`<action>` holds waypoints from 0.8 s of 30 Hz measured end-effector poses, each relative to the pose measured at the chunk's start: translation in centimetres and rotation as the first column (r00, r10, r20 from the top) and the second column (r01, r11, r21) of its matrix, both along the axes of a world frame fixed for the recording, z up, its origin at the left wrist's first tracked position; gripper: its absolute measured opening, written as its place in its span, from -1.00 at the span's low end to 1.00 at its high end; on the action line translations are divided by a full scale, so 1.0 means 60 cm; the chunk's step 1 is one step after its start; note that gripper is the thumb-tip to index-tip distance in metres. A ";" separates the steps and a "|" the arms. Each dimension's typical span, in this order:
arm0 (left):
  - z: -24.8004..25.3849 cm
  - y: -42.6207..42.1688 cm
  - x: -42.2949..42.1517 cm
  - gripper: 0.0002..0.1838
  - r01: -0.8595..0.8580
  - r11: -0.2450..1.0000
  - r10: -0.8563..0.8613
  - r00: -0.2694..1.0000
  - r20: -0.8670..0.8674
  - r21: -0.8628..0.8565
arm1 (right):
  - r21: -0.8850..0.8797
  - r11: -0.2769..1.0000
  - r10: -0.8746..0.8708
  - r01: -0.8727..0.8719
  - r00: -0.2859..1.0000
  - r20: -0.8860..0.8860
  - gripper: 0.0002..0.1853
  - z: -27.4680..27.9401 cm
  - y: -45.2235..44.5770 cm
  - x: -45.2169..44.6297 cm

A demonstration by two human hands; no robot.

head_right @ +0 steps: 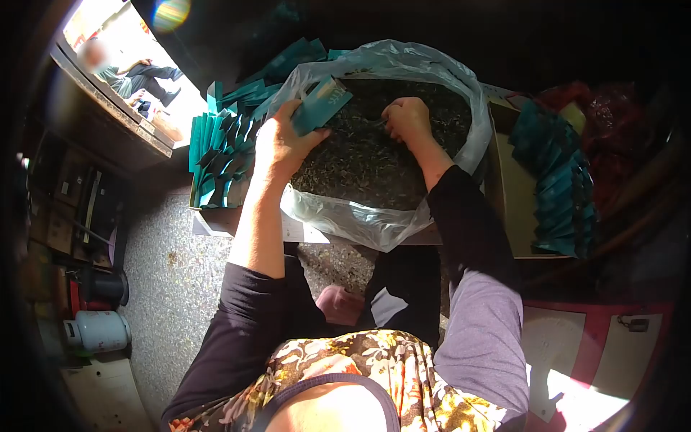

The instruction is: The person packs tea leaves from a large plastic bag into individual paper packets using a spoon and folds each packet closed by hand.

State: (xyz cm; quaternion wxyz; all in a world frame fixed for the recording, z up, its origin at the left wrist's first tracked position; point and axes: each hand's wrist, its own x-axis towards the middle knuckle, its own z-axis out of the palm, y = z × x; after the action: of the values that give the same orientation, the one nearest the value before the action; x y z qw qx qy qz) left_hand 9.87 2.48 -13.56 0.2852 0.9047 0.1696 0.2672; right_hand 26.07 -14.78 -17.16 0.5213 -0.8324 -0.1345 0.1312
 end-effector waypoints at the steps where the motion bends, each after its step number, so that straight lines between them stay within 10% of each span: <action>1: -0.001 0.000 0.000 -0.32 0.007 1.000 -0.007 1.000 -0.001 0.001 | 0.046 0.999 0.006 -0.005 1.000 -0.023 -0.81 -0.002 -0.002 0.001; 24: 0.008 -0.029 -0.002 -0.32 0.005 0.989 -0.004 1.000 -0.005 0.146 | 0.210 0.974 0.067 -0.089 0.992 0.111 -0.82 0.154 -0.030 -0.013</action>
State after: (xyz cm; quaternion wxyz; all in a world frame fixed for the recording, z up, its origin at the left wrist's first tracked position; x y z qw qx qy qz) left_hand 9.78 0.72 -13.11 0.2186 0.9241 0.1483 0.2762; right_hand 25.28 -16.55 -7.94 0.5950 -0.7710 -0.2073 0.0931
